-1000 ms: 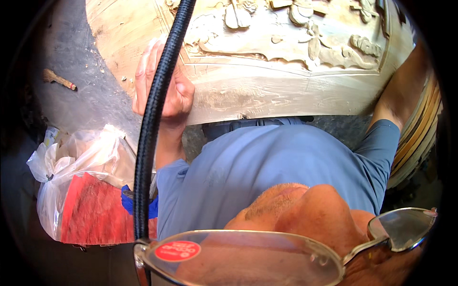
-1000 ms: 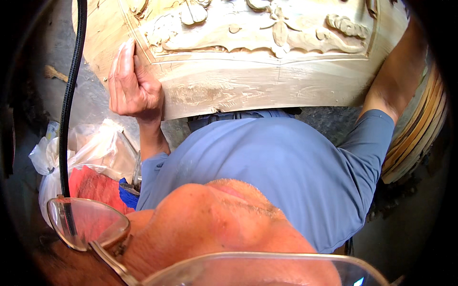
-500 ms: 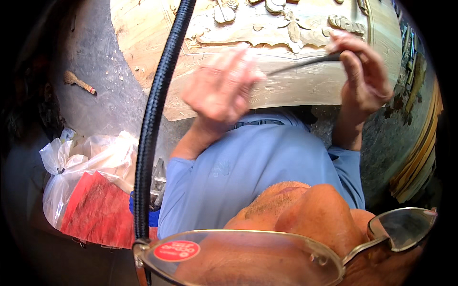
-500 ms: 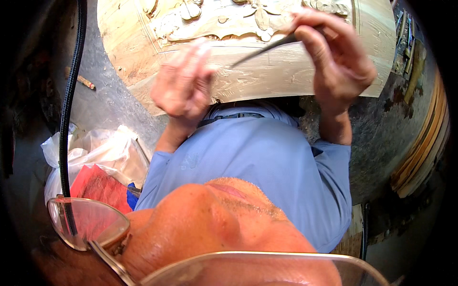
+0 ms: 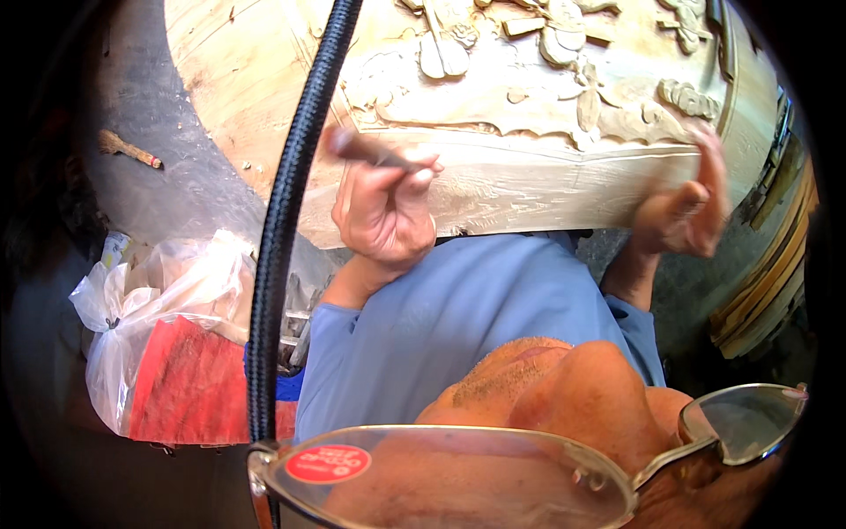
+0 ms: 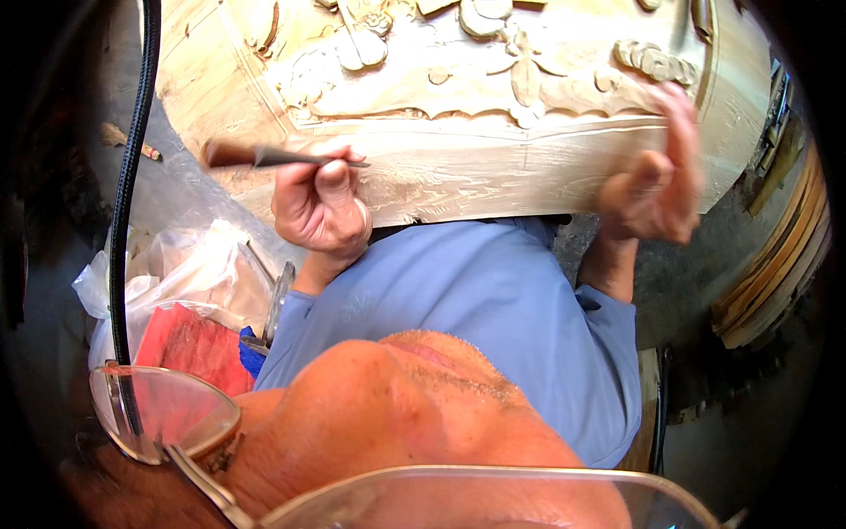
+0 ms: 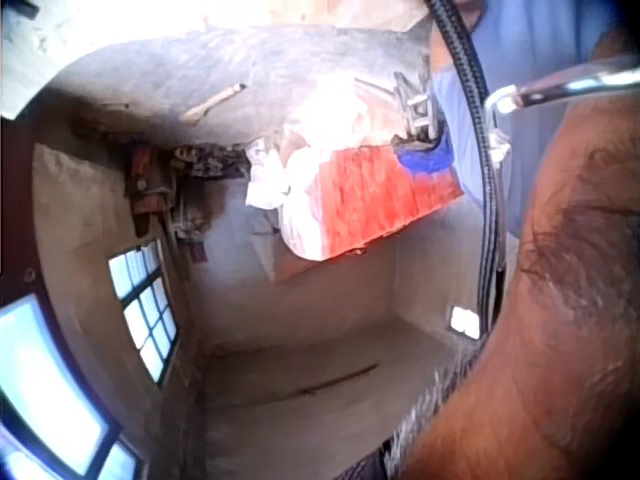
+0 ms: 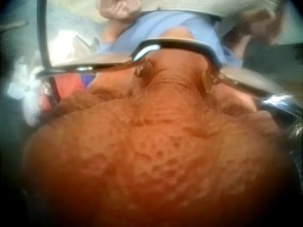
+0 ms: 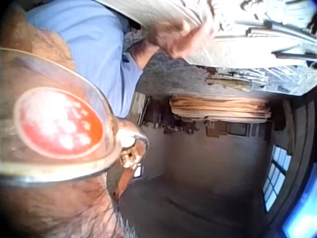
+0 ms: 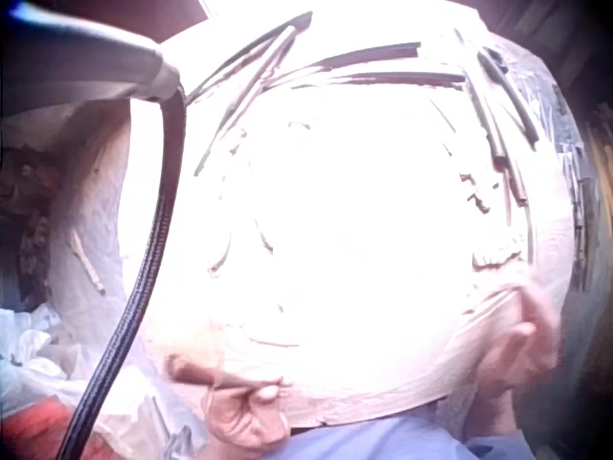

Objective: The person carves decorative details into a wooden block using a chisel, pressing the tool into the surface to remove wood shavings.

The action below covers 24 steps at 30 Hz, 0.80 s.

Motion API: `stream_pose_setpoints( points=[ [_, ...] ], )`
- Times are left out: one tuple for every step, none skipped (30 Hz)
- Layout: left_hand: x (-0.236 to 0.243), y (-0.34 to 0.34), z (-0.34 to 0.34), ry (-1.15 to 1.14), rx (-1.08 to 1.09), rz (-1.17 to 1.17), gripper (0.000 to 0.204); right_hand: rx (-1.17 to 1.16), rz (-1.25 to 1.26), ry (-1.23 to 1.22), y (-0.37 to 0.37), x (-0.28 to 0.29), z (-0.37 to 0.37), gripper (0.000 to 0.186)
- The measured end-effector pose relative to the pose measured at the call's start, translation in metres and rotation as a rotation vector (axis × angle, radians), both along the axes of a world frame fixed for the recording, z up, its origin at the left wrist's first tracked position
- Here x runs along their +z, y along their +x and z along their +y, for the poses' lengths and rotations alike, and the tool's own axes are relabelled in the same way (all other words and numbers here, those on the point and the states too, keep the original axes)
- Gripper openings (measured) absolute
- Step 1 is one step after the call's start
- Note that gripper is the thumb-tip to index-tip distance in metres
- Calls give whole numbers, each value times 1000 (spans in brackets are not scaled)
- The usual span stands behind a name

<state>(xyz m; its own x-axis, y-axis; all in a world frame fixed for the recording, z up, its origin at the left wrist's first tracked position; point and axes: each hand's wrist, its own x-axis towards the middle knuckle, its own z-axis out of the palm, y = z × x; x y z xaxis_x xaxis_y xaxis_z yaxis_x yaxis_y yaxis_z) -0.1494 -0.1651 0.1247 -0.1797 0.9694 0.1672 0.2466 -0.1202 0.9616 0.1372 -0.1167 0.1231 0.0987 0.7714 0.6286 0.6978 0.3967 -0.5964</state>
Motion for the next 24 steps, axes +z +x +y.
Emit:
stream_pose_setpoints(
  points=[
    [-1,5,-4,-15,77,-159,12,-60,-93,33,19,4,7,42],
    [4,7,-4,-67,83,-337,20,-122,-174,97,43,5,13,35],
    [-1,-2,-4,-27,60,-314,24,-199,-306,107,73,4,21,31],
    [-5,-2,-3,1,58,-292,24,-292,-402,132,99,5,24,28],
    [-6,-2,-1,30,56,-266,24,-401,-483,135,130,4,28,26],
    [-7,-3,0,31,50,-265,24,-527,-568,112,166,3,31,23],
    [-7,-1,1,33,44,-271,24,-650,-642,75,200,4,34,21],
    [-8,-3,0,38,40,-273,25,-766,-693,8,234,1,35,19],
    [-8,-4,1,35,25,-261,26,-830,-714,-54,262,-3,36,22],
    [-7,-6,3,34,11,-243,26,-892,-735,-121,291,-8,36,24],
    [-6,-7,5,31,-8,-229,27,-948,-755,-178,317,-14,37,26],
    [-5,-7,4,27,-5,-238,28,-958,-694,-235,328,-20,40,28],
    [-6,-7,3,24,-1,-245,28,-971,-635,-291,339,-25,43,30],
    [-5,-6,1,17,5,-251,29,-935,-505,-351,345,-31,44,32],
    [-5,-6,-1,23,2,-238,30,-897,-375,-411,352,-38,45,34],
    [-5,-7,3,19,-18,-244,30,-836,-254,-488,398,-47,34,43],
    [-7,-6,4,23,-24,-232,31,-790,-289,-513,410,-58,34,44],
    [-10,-4,4,46,-2,-211,32,-744,-325,-535,415,-65,34,45],
    [-13,-2,5,67,17,-192,34,-701,-362,-556,423,-72,33,45],
    [-13,-1,5,58,24,-211,34,-685,-338,-517,431,-77,30,46],
    [-14,-1,5,50,30,-233,34,-697,-307,-498,439,-80,27,45],
    [-13,-4,2,26,-17,-277,30,-702,-265,-482,437,-86,28,44],
    [-10,-3,2,7,-8,-273,30,-704,-216,-466,423,-89,33,43],
    [-7,-1,3,-11,2,-269,29,-685,-136,-454,409,-93,35,50]
  ],
)
